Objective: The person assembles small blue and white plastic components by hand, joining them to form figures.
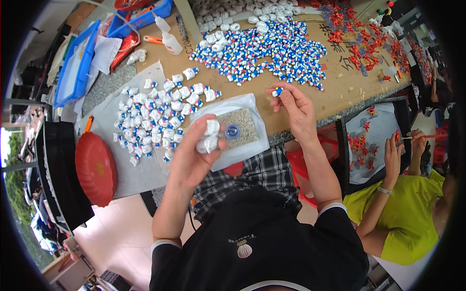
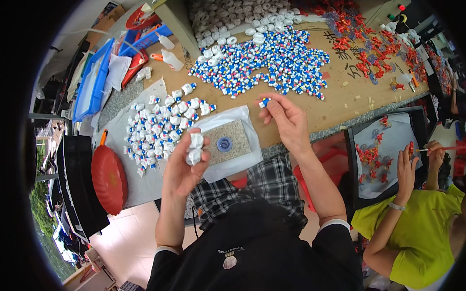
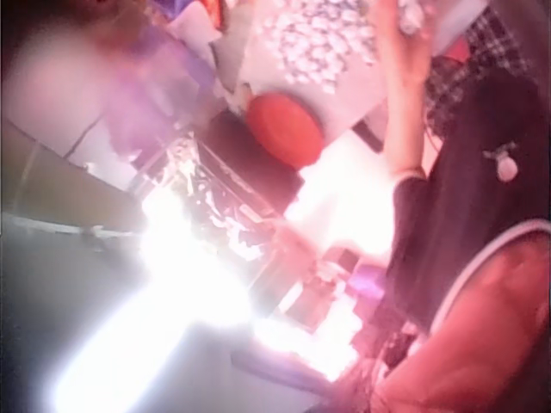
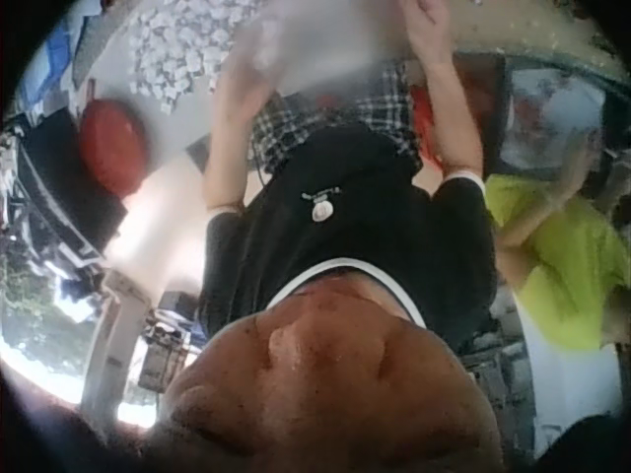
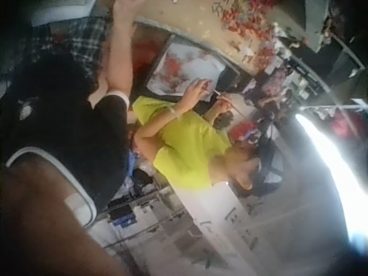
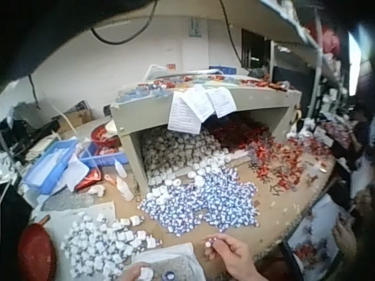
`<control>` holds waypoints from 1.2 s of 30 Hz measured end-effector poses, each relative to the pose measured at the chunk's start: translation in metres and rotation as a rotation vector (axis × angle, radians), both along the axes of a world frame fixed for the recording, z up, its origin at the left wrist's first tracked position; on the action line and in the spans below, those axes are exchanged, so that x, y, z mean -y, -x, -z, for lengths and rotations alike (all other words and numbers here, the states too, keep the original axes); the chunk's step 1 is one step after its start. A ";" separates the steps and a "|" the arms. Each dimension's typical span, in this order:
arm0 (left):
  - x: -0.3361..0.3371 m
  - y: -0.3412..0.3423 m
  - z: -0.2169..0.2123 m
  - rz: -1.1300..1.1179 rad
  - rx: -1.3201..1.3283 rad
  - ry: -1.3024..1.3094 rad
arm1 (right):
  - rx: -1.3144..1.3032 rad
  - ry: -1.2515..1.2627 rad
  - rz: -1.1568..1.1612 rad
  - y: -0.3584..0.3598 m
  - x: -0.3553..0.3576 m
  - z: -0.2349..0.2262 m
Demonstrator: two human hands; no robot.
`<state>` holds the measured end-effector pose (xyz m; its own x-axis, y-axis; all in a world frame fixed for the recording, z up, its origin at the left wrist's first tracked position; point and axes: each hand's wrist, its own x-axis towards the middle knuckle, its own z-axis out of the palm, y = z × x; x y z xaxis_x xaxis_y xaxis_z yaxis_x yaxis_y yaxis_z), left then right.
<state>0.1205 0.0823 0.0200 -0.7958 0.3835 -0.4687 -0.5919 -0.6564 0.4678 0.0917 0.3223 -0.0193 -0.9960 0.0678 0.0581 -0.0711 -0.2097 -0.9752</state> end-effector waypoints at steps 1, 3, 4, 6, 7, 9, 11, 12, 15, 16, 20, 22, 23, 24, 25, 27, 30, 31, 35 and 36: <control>0.001 -0.013 0.004 -0.009 -0.010 -0.015 | 0.043 -0.001 -0.078 -0.006 0.001 -0.002; -0.007 -0.029 0.006 0.007 -0.014 -0.031 | 0.067 -0.017 -0.141 -0.020 0.004 -0.009; -0.011 -0.035 0.009 0.026 -0.014 -0.046 | 0.080 -0.025 -0.191 -0.027 0.006 -0.014; -0.016 -0.044 0.016 0.020 -0.006 -0.060 | 0.096 -0.013 -0.235 -0.038 0.020 -0.025; -0.019 -0.047 0.019 0.038 -0.008 -0.053 | 0.102 0.001 -0.255 -0.043 0.026 -0.031; -0.022 -0.051 0.023 0.040 -0.002 -0.046 | 0.121 0.007 -0.258 -0.052 0.034 -0.038; -0.024 -0.052 0.026 0.088 -0.002 -0.036 | -0.021 -0.373 -0.307 -0.056 0.037 -0.042; -0.024 -0.052 0.022 0.087 0.023 -0.025 | -0.194 -0.553 -0.314 -0.054 0.038 -0.042; -0.023 -0.055 0.021 0.082 0.020 -0.006 | -0.137 -0.565 -0.370 -0.056 0.041 -0.046; -0.023 -0.056 0.021 0.078 0.020 -0.006 | -0.137 -0.565 -0.374 -0.056 0.041 -0.044; -0.030 -0.058 0.026 0.022 -0.024 0.022 | 0.068 -0.393 -0.375 -0.060 0.042 -0.037; -0.032 -0.059 0.027 0.016 -0.056 0.083 | 0.102 -0.342 -0.391 -0.062 0.043 -0.038; -0.032 -0.059 0.027 0.013 -0.067 0.093 | 0.099 -0.321 -0.380 -0.062 0.045 -0.038; -0.032 -0.059 0.026 0.011 -0.078 0.103 | 0.095 -0.301 -0.369 -0.062 0.046 -0.038; -0.031 -0.059 0.027 0.012 -0.078 0.103 | 0.095 -0.301 -0.368 -0.061 0.047 -0.042; -0.027 -0.059 0.030 0.005 -0.012 -0.075 | 0.192 -0.165 -0.349 -0.059 0.048 -0.050; -0.023 -0.062 0.027 -0.002 0.046 -0.054 | 0.135 -0.385 -0.259 -0.050 0.044 -0.043; -0.021 -0.064 0.027 -0.005 0.046 -0.054 | 0.134 -0.384 -0.262 -0.046 0.045 -0.041; -0.015 -0.073 0.025 -0.011 0.066 0.027 | -0.199 -0.778 -0.236 -0.032 0.051 -0.029; -0.014 -0.074 0.025 -0.023 0.056 0.021 | -0.351 -0.907 -0.233 -0.029 0.053 -0.026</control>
